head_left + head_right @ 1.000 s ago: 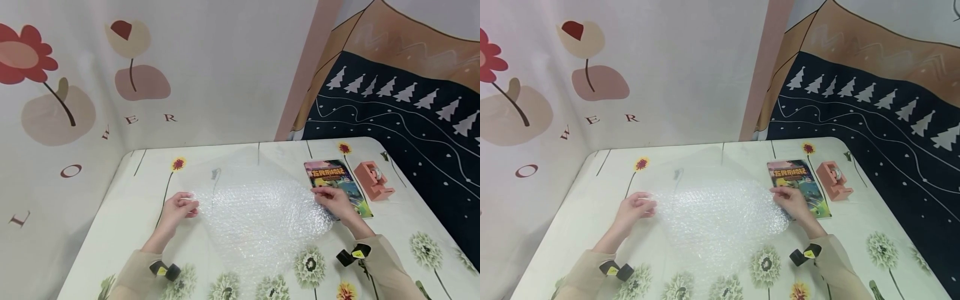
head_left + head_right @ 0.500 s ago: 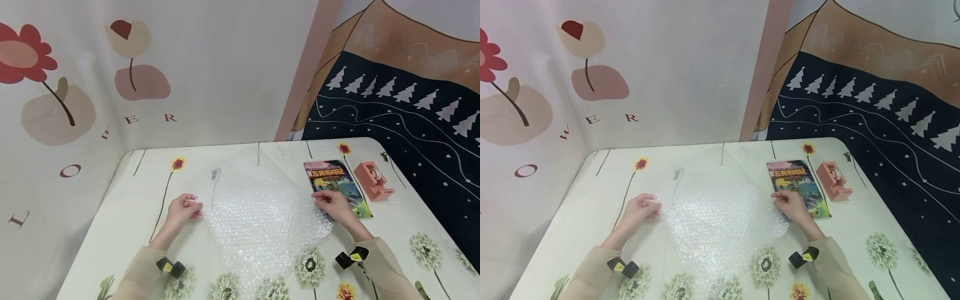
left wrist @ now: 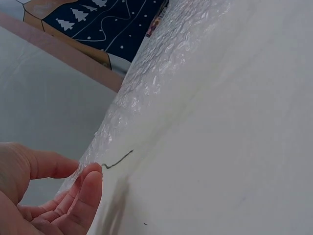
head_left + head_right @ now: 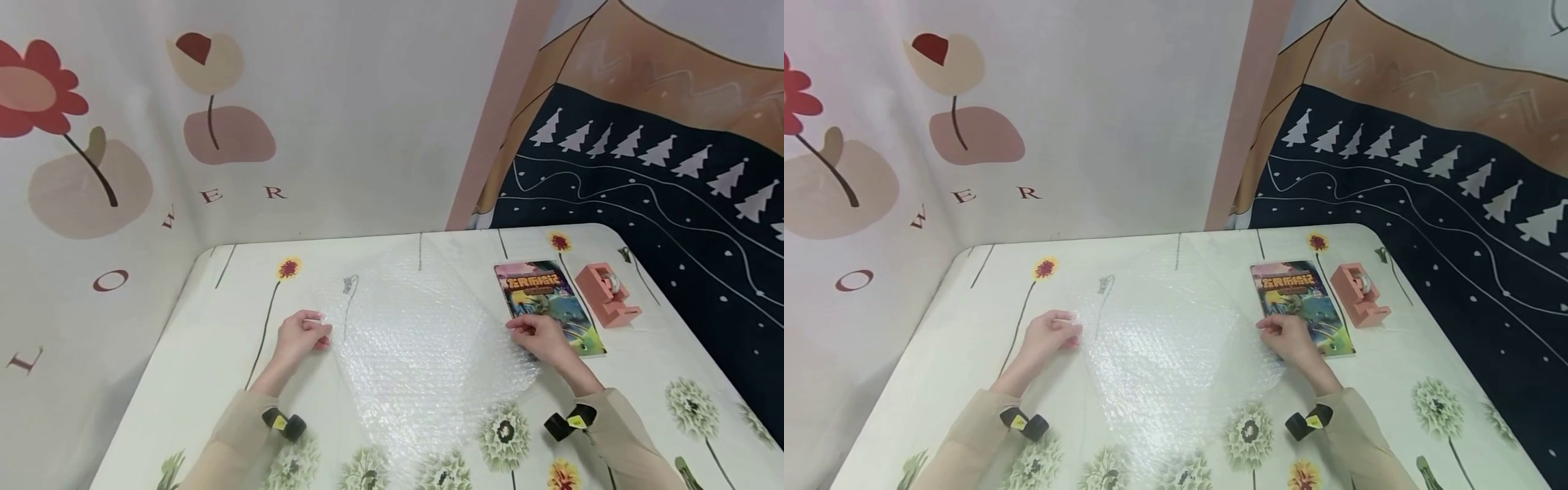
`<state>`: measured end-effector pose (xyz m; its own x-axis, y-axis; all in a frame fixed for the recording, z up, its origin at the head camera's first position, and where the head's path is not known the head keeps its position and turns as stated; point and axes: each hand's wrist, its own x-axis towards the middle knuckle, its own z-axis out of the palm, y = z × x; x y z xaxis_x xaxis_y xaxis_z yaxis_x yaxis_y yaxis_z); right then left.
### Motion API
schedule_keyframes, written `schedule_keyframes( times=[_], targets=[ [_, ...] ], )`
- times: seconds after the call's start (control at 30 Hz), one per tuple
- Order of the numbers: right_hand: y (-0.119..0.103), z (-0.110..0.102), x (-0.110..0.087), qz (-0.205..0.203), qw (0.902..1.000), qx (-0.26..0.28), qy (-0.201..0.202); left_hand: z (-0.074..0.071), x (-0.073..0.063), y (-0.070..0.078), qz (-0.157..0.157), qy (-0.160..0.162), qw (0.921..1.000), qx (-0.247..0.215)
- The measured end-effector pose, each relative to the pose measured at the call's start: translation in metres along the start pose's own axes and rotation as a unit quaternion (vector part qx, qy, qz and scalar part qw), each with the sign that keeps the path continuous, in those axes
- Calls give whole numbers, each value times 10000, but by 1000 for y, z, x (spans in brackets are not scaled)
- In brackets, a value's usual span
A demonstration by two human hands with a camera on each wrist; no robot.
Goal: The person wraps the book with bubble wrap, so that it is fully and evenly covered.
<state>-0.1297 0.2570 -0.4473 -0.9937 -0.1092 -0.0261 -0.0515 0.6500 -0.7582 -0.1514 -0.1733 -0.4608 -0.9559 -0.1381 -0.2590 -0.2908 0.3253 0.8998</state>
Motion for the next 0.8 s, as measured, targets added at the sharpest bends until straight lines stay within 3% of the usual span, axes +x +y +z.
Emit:
schedule_keyframes(
  times=[0.57,0.8],
  targets=[
    [-2,1,-1,-80,9994,-349,6,1,10,-5,9,51,9995,312],
    [2,-7,-2,-111,9984,-518,220,-4,11,-7,117,261,9981,551]
  ],
)
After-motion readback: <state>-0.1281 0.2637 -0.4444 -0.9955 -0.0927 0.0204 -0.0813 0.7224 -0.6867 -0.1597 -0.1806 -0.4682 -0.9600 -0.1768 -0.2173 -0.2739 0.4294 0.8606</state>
